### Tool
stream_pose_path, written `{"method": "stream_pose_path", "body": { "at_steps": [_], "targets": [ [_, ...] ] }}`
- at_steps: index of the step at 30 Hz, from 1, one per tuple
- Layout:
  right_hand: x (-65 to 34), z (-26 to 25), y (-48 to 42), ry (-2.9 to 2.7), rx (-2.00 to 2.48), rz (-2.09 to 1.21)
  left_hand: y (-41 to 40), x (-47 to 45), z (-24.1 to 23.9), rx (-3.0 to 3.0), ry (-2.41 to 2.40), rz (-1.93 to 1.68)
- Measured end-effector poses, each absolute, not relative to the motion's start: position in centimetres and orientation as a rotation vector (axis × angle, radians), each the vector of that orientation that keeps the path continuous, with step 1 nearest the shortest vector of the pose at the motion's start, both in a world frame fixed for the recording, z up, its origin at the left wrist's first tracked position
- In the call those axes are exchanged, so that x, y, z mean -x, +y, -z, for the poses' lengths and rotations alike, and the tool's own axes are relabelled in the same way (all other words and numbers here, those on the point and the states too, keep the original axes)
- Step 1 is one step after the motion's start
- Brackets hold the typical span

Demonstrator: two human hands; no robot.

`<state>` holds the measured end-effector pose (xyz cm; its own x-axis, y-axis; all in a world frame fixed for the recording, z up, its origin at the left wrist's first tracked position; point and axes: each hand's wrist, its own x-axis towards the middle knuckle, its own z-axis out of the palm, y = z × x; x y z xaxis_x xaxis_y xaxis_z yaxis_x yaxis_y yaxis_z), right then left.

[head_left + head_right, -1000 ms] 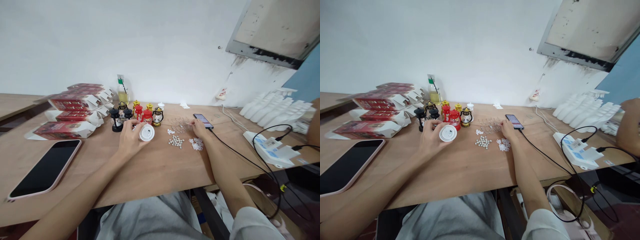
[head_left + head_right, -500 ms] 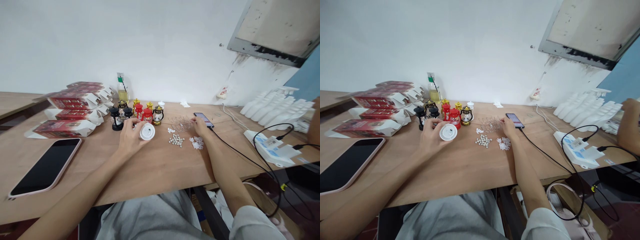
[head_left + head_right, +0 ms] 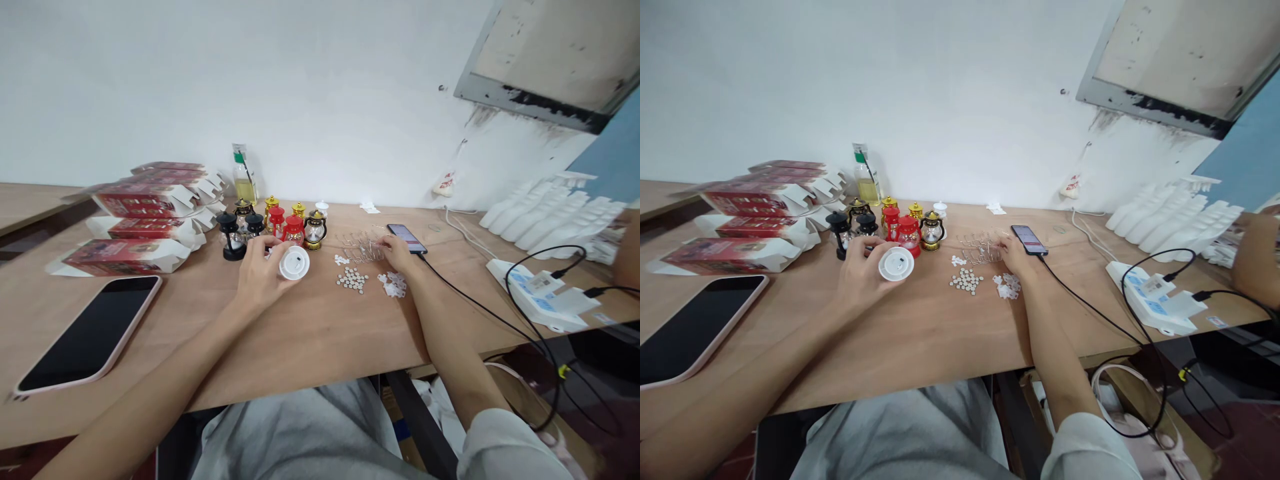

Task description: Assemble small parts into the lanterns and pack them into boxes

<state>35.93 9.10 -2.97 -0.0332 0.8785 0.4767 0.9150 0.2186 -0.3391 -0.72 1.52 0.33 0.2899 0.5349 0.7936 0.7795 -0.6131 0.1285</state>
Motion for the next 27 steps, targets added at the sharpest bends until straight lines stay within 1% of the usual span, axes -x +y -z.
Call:
{"method": "stream_pose_path", "body": {
  "at_steps": [6,17,22,27],
  "targets": [
    [-35.9,2.9,9.0,-1.846,1.641,0.233,1.5,0.7,-0.4,2.271,-1.198,1.225],
    [-35.2,2.6,8.6,-1.947,1.602,0.620,1.6,0.7,-0.4,2.253,-1.174,1.207],
    [-34.7,2.6,8.4,-1.957,1.598,0.631,1.5,0.8,-0.4,2.264,-1.192,1.189],
    [-35.0,2.9,8.8,-1.667,1.627,0.598,1.5,0.7,-0.4,2.267,-1.178,1.213]
  ]
}}
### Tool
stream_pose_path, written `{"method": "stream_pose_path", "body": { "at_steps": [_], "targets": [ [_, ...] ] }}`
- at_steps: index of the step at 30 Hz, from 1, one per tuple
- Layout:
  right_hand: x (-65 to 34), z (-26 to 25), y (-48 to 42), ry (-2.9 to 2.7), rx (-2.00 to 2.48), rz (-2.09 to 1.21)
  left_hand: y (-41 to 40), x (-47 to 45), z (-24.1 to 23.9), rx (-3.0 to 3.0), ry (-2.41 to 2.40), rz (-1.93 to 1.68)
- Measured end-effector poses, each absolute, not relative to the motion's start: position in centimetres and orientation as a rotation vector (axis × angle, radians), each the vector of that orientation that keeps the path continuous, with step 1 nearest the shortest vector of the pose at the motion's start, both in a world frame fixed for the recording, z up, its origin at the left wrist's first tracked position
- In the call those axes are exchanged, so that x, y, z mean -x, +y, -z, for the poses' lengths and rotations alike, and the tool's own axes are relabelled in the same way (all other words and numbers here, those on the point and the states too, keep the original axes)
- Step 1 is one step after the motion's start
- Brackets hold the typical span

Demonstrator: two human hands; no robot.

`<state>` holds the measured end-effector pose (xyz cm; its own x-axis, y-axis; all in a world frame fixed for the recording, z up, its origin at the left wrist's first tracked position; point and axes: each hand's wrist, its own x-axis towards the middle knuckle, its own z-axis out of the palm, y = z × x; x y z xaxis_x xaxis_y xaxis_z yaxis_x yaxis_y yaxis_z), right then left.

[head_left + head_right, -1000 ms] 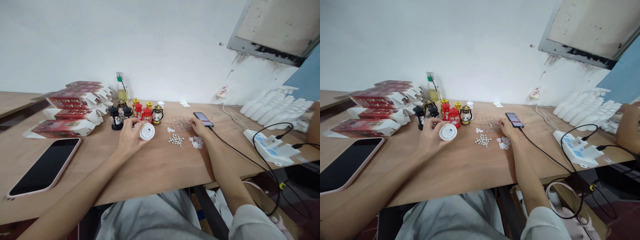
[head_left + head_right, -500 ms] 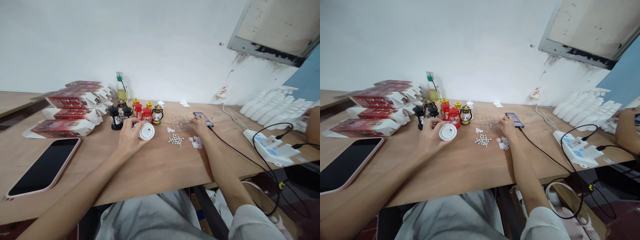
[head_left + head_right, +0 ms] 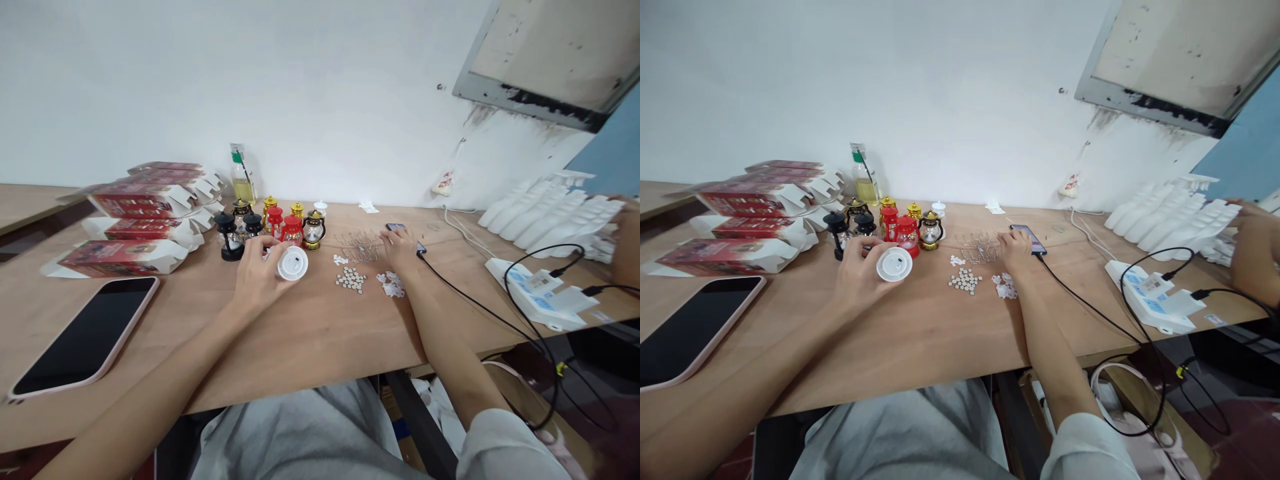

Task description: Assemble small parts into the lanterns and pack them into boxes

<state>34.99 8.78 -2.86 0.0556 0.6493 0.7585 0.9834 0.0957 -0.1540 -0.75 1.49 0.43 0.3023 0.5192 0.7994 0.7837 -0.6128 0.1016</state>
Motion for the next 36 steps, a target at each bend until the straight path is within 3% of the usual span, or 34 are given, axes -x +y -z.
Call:
{"method": "stream_pose_path", "body": {
  "at_steps": [10,36],
  "targets": [
    [-35.3,3.6,9.7,-1.523,1.561,0.354,1.4,0.8,-0.6,2.279,-1.157,1.217],
    [-34.4,3.7,9.5,-1.599,1.572,0.208,1.4,0.9,-0.5,2.285,-1.158,1.183]
  ]
}}
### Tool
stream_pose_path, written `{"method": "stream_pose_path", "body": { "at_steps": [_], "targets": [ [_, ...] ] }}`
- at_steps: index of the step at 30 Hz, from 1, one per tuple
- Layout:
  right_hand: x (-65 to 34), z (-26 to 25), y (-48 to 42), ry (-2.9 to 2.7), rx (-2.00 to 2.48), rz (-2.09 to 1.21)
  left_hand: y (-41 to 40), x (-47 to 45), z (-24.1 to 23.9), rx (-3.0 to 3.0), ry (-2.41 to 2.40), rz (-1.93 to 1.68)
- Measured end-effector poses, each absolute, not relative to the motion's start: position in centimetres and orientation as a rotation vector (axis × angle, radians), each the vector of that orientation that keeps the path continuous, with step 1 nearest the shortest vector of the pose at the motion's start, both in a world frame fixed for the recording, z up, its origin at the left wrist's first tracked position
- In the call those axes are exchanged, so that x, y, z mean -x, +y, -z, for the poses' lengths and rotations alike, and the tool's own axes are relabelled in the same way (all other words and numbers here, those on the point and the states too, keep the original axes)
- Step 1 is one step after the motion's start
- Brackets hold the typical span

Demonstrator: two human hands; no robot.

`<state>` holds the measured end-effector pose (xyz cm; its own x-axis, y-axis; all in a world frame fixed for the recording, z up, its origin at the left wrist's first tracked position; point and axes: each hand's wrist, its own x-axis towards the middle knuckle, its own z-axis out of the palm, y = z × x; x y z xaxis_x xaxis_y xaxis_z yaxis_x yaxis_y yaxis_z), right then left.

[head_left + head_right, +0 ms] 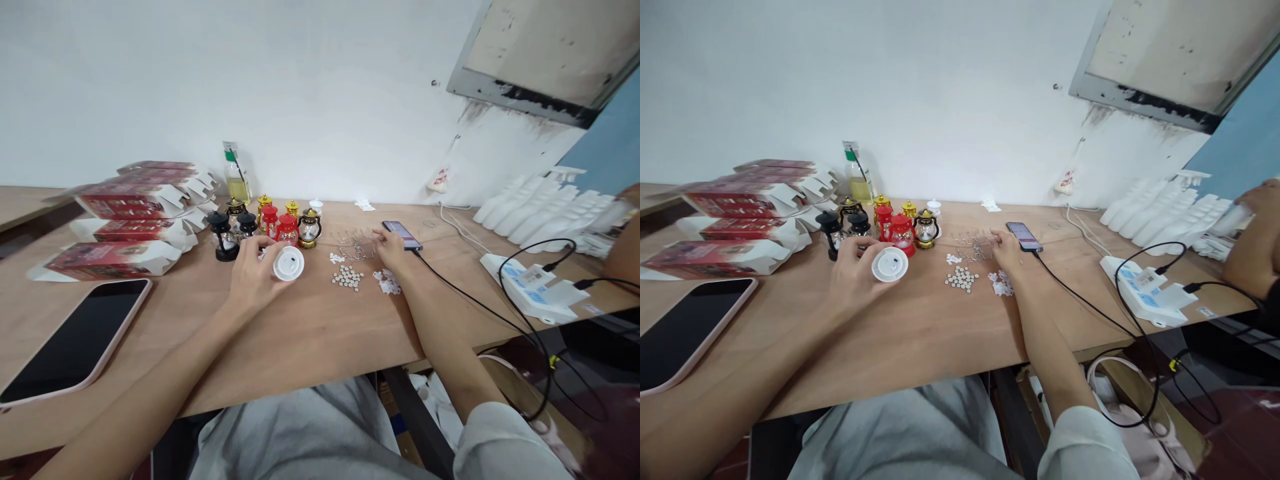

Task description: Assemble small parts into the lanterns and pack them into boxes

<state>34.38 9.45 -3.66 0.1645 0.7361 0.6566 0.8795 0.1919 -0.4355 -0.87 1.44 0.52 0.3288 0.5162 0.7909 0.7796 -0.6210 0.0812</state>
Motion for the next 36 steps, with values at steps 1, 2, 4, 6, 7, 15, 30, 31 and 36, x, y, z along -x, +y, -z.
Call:
{"method": "stream_pose_path", "body": {
  "at_steps": [1,2,4,6,7,15,30,31,36],
  "targets": [
    [-34.3,3.7,9.4,-1.600,1.568,0.213,1.5,0.9,-0.5,2.282,-1.158,1.184],
    [-34.3,3.7,9.4,-1.600,1.563,0.219,1.5,0.9,-0.5,2.280,-1.156,1.185],
    [-34.1,3.6,9.4,-1.602,1.545,0.237,1.5,0.8,-0.5,2.276,-1.157,1.186],
    [-33.9,3.4,9.3,-1.611,1.520,0.254,1.5,0.8,-0.5,2.278,-1.158,1.188],
    [-33.7,3.3,9.2,-1.615,1.509,0.263,1.5,0.8,-0.5,2.283,-1.164,1.194],
    [-30.0,1.0,6.6,-1.637,1.409,0.040,1.8,0.3,-1.0,2.331,-1.494,1.694],
    [-21.2,-1.1,1.6,-1.144,0.613,-1.676,2.2,0.1,-1.5,2.391,-1.909,3.090],
    [-21.3,-1.0,1.6,-1.152,0.601,-1.680,2.1,0.1,-1.6,2.418,-1.890,3.148],
    [-21.4,-1.1,1.3,-1.249,0.654,-1.762,1.6,0.0,-2.3,2.488,-1.809,3.345]
  ]
}}
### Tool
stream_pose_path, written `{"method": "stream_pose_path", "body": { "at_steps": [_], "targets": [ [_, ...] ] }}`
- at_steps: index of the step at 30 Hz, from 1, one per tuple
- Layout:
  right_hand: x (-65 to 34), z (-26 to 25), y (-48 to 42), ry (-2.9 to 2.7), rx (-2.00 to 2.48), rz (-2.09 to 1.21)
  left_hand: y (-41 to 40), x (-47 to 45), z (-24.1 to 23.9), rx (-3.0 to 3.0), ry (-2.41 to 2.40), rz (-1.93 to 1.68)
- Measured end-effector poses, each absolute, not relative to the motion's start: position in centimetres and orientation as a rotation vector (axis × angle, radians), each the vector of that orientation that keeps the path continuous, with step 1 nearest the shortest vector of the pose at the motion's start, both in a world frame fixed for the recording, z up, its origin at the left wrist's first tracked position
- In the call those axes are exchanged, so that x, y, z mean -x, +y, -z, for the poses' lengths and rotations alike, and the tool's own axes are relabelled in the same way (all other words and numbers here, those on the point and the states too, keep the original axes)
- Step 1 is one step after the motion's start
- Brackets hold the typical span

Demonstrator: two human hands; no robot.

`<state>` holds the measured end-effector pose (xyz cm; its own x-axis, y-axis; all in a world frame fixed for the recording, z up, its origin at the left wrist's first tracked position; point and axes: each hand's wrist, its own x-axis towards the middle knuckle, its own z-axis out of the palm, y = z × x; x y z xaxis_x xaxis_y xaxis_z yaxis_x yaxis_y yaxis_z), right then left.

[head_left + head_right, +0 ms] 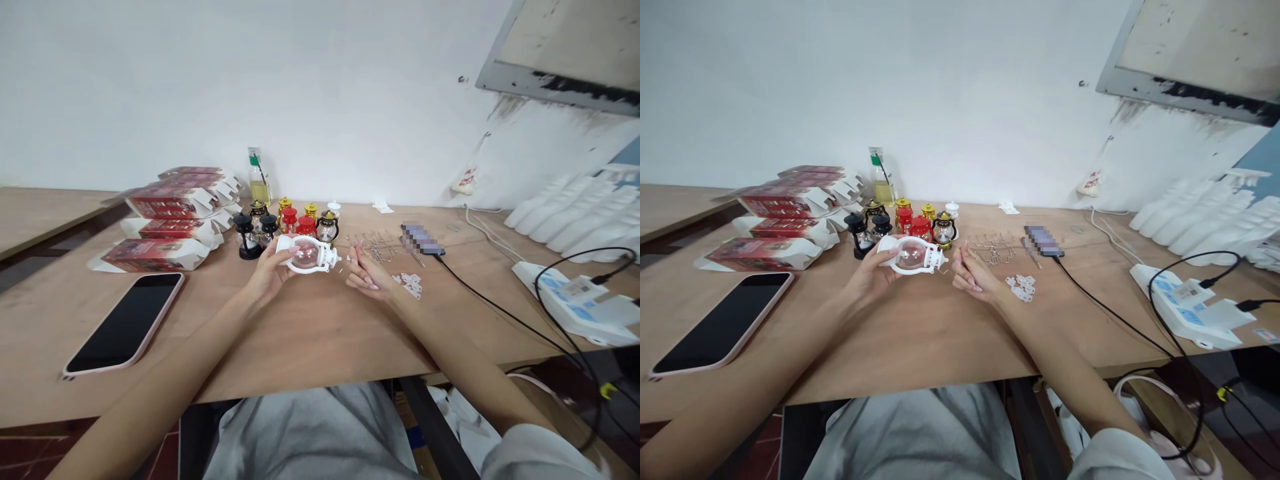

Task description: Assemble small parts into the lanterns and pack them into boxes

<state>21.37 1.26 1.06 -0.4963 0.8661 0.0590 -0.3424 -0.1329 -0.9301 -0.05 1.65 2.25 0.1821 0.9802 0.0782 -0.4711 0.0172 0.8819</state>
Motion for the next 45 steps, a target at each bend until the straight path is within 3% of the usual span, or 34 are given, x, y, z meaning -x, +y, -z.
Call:
{"method": "stream_pose_path", "body": {
  "at_steps": [6,39,45],
  "targets": [
    [-21.4,-1.2,0.8,-1.355,0.698,-1.862,1.6,0.5,-2.2,-1.051,0.546,-1.232],
    [-22.4,0.4,2.1,-1.535,0.602,-1.682,1.1,0.5,-2.3,-1.091,0.492,-1.139],
    [-21.8,0.0,2.1,-1.389,0.652,-1.483,1.3,0.5,-2.3,-1.089,0.450,-1.126]
  ]
}}
